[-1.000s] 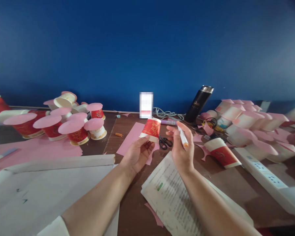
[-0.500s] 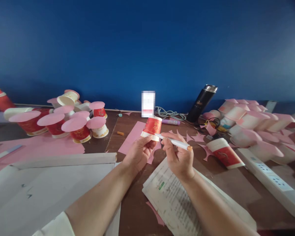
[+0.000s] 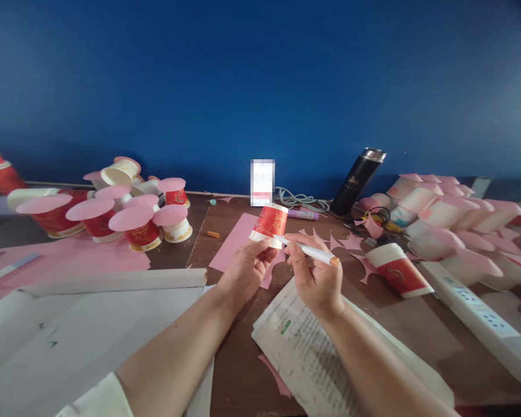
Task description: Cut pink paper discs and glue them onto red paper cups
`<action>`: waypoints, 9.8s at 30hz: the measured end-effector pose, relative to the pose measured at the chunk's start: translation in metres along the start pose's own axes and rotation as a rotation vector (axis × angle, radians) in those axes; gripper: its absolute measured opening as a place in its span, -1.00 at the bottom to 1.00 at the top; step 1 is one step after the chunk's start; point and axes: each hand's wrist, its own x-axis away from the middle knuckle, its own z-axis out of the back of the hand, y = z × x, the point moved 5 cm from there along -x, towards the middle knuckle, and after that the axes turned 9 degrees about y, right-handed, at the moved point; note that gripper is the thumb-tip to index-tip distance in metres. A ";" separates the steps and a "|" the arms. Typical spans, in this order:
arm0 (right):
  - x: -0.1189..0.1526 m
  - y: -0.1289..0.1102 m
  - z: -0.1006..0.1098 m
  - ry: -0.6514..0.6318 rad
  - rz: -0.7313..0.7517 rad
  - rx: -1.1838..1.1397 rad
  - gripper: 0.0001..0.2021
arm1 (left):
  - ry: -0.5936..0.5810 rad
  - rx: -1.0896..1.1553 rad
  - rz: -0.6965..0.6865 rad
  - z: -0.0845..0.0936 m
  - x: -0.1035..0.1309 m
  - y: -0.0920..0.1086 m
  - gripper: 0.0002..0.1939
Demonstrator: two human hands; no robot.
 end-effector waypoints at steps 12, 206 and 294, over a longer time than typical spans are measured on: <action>-0.002 -0.002 -0.001 -0.006 0.062 0.053 -0.84 | -0.021 -0.018 -0.025 0.001 -0.001 0.000 -0.86; -0.006 -0.003 -0.004 -0.009 0.080 0.122 -0.86 | -0.185 -0.175 -0.101 -0.004 -0.002 -0.010 -0.80; -0.008 0.002 0.002 0.093 0.040 0.209 -0.83 | -0.177 -0.183 -0.100 -0.005 -0.001 -0.010 -0.84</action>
